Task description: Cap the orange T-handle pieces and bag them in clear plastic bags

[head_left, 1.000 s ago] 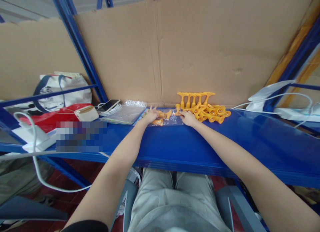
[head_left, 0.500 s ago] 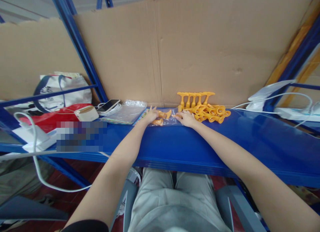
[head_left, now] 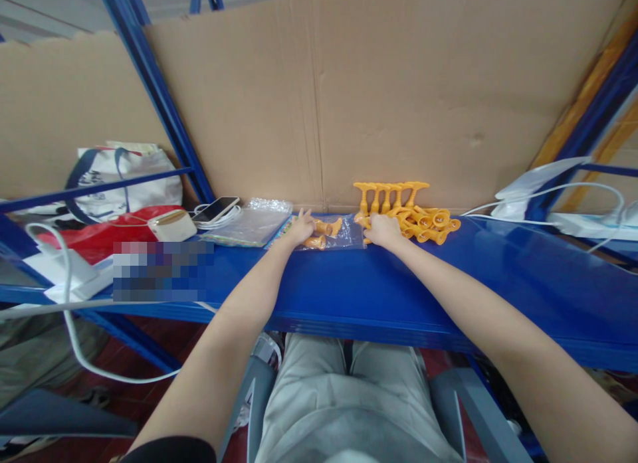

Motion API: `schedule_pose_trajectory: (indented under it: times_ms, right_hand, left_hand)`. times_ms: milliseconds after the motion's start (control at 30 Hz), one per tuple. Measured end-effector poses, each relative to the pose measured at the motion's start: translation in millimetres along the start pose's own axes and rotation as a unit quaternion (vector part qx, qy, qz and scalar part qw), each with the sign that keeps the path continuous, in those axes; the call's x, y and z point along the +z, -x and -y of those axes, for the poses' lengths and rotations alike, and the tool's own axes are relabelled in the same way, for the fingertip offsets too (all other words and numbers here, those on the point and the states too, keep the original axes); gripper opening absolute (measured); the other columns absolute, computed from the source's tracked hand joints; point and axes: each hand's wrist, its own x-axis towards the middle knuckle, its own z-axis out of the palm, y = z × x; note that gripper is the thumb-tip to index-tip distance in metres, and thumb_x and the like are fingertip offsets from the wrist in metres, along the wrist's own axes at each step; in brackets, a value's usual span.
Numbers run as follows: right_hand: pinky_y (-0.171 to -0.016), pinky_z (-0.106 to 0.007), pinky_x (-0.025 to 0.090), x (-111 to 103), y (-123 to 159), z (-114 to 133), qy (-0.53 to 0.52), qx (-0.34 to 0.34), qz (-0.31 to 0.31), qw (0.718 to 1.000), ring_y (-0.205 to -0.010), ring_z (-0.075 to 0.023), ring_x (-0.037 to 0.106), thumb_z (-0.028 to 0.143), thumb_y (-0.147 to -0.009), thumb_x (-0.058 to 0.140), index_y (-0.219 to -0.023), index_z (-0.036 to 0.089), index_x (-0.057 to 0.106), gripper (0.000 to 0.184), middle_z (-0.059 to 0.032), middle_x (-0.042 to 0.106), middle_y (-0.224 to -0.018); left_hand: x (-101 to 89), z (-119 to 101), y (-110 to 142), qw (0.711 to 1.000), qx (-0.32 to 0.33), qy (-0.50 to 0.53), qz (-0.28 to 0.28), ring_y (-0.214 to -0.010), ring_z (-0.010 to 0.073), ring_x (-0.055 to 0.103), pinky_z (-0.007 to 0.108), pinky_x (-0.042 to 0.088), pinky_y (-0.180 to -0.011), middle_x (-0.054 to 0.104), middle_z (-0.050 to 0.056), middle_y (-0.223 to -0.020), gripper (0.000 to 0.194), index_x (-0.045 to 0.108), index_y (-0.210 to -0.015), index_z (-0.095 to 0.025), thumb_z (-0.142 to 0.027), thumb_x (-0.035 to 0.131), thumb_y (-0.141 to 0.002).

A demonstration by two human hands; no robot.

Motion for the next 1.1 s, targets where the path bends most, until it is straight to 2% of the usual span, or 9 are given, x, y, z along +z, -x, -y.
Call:
schedule_pose_trajectory:
  times_ms: [100,200,400,600,700,900,1100]
  right_hand:
    - [-0.091,-0.041,0.040,-8.3,1.5,0.8,-0.001,0.008,-0.074,0.997,-0.108,-0.0317,0.065,0.023,-0.088,0.049,-0.116,0.007,0.062,0.034,-0.0215,0.071,-0.108]
    - [-0.093,-0.045,0.035,-16.9,3.7,2.8,-0.004,0.007,-0.113,0.994,-0.105,-0.0335,0.063,0.022,-0.087,0.047,-0.114,0.006,0.061,0.034,-0.0215,0.071,-0.103]
    - [-0.094,-0.049,0.027,-25.5,10.0,8.0,0.031,-0.024,-0.112,0.993,-0.103,-0.0356,0.060,0.019,-0.081,0.050,-0.107,0.004,0.063,0.032,-0.0223,0.069,-0.098]
    - [-0.100,-0.055,0.019,-33.6,16.7,12.5,0.049,-0.056,-0.146,0.986,-0.107,-0.0358,0.057,0.014,-0.081,0.048,-0.115,0.004,0.061,0.038,-0.0221,0.069,-0.100]
    - [-0.102,-0.057,0.018,-35.1,17.2,12.6,0.059,-0.062,-0.126,0.988,-0.109,-0.0364,0.057,0.016,-0.081,0.051,-0.116,0.007,0.063,0.037,-0.0203,0.071,-0.099]
    - [-0.101,-0.054,0.025,-30.3,16.5,13.9,0.070,-0.071,-0.018,0.995,-0.110,-0.0351,0.060,0.015,-0.081,0.056,-0.107,0.012,0.070,0.030,-0.0180,0.071,-0.105]
    - [-0.091,-0.040,0.043,-18.9,6.3,11.4,-0.048,-0.080,0.020,0.995,-0.103,-0.0282,0.065,0.015,-0.080,0.055,-0.104,0.019,0.069,0.028,-0.0108,0.073,-0.102]
  left_hand:
    - [-3.1,-7.4,4.4,1.000,-0.016,-0.012,0.001,-0.150,0.0293,0.020,0.060,0.016,-0.119,0.038,0.006,-0.157,0.038,0.070,-0.100,-0.019,-0.016,0.037,-0.081]
    - [-4.9,-14.3,8.1,0.999,-0.033,-0.030,0.005,-0.151,0.0282,0.018,0.057,0.016,-0.120,0.035,0.006,-0.158,0.040,0.070,-0.102,-0.018,-0.014,0.037,-0.082]
    - [-3.6,-16.2,7.9,0.998,-0.039,-0.049,-0.003,-0.151,0.0295,0.015,0.061,0.014,-0.120,0.033,0.003,-0.159,0.035,0.070,-0.096,-0.020,-0.014,0.040,-0.080]
    - [-2.5,-13.9,7.1,0.999,-0.034,-0.035,-0.005,-0.152,0.0303,0.009,0.063,0.012,-0.119,0.030,0.005,-0.161,0.034,0.069,-0.098,-0.019,-0.015,0.040,-0.082]
    - [1.3,-9.7,4.7,0.999,-0.027,-0.021,-0.011,-0.152,0.0326,0.009,0.066,0.009,-0.118,0.032,0.007,-0.160,0.031,0.069,-0.096,-0.019,-0.015,0.042,-0.082]
    - [5.7,-2.1,-0.1,0.999,-0.035,0.009,-0.039,-0.152,0.0334,0.011,0.069,0.006,-0.117,0.040,0.009,-0.156,0.028,0.067,-0.099,-0.021,-0.018,0.045,-0.082]
    - [3.9,0.8,0.7,0.991,-0.100,0.045,-0.082,-0.151,0.0345,0.014,0.067,0.012,-0.117,0.036,0.012,-0.157,0.034,0.063,-0.113,-0.019,-0.022,0.039,-0.088]
